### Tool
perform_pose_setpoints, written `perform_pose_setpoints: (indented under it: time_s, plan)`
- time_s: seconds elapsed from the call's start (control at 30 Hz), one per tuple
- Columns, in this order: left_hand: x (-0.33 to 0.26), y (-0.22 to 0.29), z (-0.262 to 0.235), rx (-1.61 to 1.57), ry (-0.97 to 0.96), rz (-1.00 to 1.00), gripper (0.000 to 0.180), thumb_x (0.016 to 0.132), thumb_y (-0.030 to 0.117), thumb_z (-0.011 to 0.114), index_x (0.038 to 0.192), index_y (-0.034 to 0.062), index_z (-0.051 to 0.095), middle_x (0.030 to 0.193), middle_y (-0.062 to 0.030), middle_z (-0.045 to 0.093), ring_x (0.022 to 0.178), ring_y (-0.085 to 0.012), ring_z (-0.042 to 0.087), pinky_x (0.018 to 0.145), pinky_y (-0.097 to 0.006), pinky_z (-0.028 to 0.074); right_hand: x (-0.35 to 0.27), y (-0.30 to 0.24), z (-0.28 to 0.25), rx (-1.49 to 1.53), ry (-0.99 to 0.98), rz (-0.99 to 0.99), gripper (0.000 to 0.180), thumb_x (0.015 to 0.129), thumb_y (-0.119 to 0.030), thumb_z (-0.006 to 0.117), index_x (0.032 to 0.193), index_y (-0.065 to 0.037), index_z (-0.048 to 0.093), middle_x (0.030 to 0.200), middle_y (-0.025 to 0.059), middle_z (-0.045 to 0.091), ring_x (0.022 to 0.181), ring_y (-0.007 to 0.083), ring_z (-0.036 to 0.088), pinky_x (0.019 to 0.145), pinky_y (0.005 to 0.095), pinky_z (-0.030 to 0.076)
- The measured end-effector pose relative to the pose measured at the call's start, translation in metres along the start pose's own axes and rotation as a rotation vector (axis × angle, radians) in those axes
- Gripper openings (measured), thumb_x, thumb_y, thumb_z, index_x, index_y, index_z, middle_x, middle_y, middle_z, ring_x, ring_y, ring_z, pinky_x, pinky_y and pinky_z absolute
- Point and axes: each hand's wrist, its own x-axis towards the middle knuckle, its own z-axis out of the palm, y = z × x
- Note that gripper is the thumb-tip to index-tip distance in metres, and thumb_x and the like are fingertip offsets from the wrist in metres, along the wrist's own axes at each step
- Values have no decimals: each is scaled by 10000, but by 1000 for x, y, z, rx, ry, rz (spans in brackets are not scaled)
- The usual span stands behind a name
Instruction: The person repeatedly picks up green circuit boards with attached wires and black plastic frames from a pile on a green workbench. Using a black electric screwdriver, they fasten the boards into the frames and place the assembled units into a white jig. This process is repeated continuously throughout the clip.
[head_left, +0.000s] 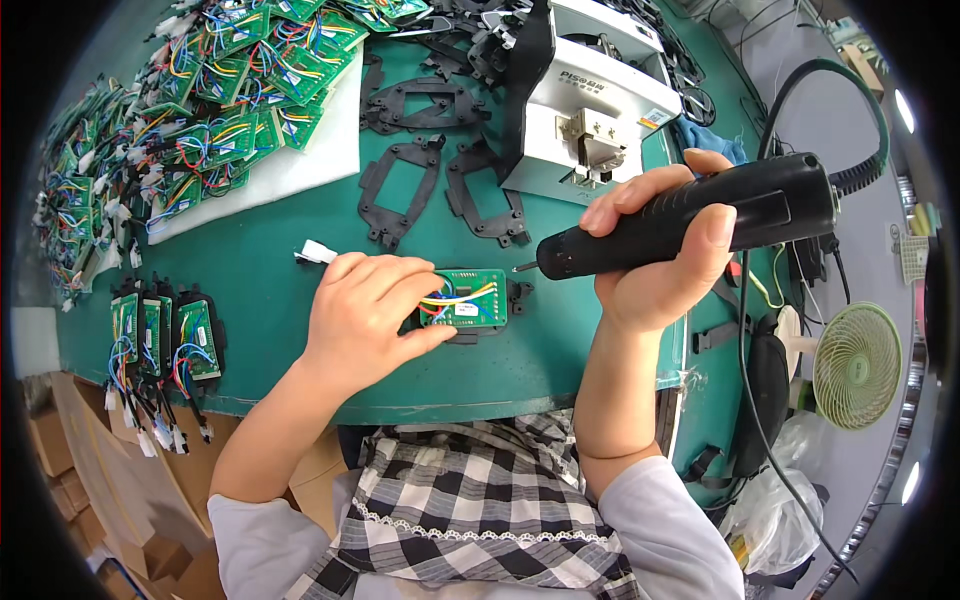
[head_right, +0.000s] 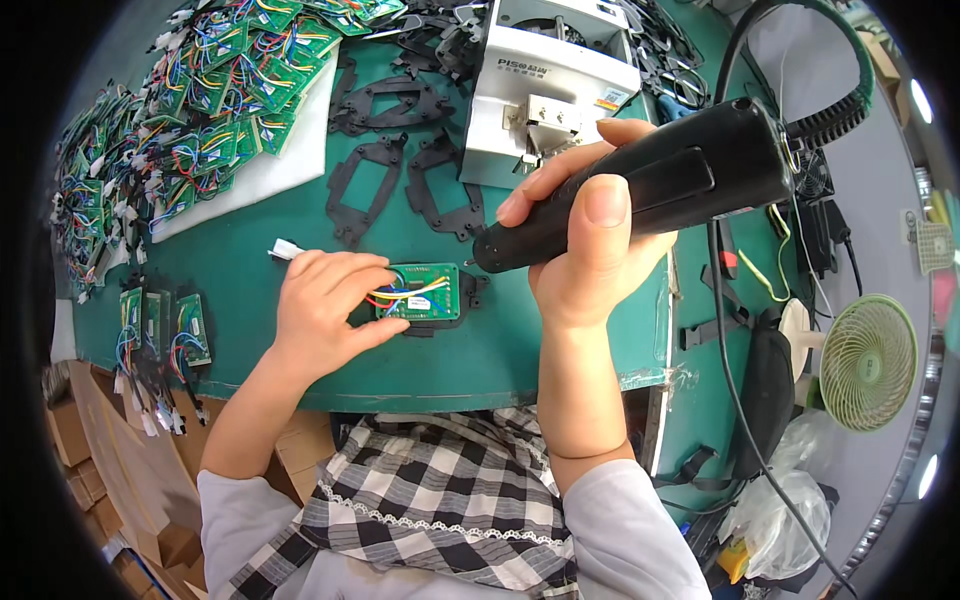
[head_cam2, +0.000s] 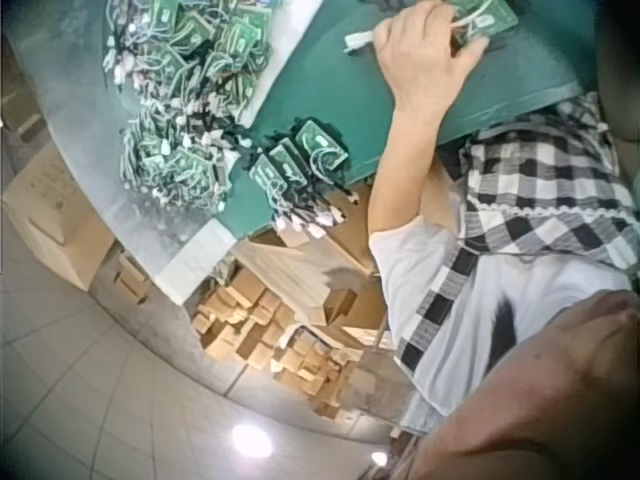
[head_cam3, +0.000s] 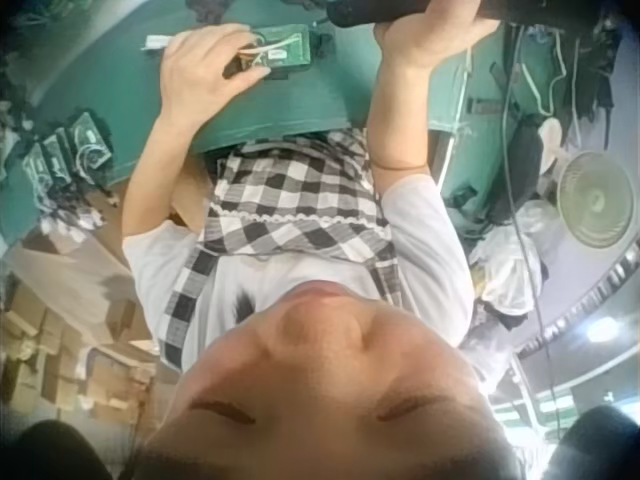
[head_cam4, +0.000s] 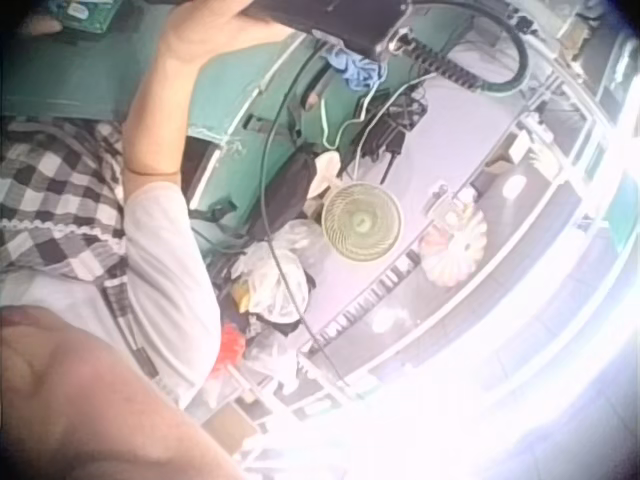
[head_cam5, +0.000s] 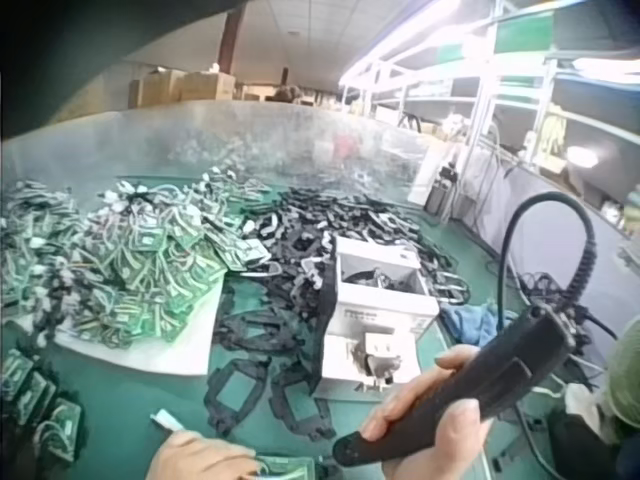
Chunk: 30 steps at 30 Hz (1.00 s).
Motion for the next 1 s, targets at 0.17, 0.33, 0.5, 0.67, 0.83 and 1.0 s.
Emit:
perform_pose_setpoints:
  time_s: [0.17, 0.33, 0.5, 0.67, 0.83, 1.0]
  plan:
    - [-1, -4, 2, -26, -8, 4, 406, 614, 291, 819, 933, 91, 668, 1014, -41, 666, 891, -209, 620, 842, -366, 418, 0, 0, 0, -8, 0, 13, 698, 804, -458, 689, 1106, 98, 395, 631, 137, 578, 433, 190, 553, 417, 281, 471]
    - [1, -3, 5, -26, -27, 32, 412, 612, 295, 817, 936, 88, 667, 1015, -36, 664, 901, -215, 619, 846, -366, 422, -4, 2, 2, -3, -56, -2, 657, 816, -407, 691, 1126, 94, 399, 620, 127, 576, 447, 176, 555, 426, 268, 462]
    - [0, -5, 5, -42, -44, 25, 418, 610, 287, 817, 941, 82, 664, 1017, -44, 659, 909, -229, 619, 842, -376, 438, -8, 4, 7, -3, -96, 22, 596, 825, -362, 692, 1118, 87, 433, 622, 108, 582, 467, 150, 554, 448, 245, 449]
    - [0, -5, 6, -56, -43, 29, 431, 609, 280, 818, 952, 72, 661, 1026, -55, 652, 917, -245, 616, 836, -386, 455, -15, 7, 10, -23, -111, 63, 557, 821, -314, 708, 1099, 96, 455, 622, 82, 589, 481, 120, 548, 458, 227, 435]
    - [-1, -4, 5, -67, -62, 2, 429, 621, 281, 809, 956, 60, 660, 1049, -57, 639, 927, -251, 600, 828, -383, 454, -17, 8, 14, -236, -266, -20, 678, 848, -547, 599, 1104, 53, 413, 630, 121, 566, 454, 165, 545, 418, 263, 462]
    - [0, -2, 4, -50, -91, 0, 428, 626, 288, 803, 956, 56, 660, 1051, -52, 633, 928, -244, 589, 819, -379, 443, -16, 13, 7, -236, -374, -37, 697, 851, -561, 583, 1120, 59, 412, 604, 118, 570, 442, 156, 546, 407, 243, 444]
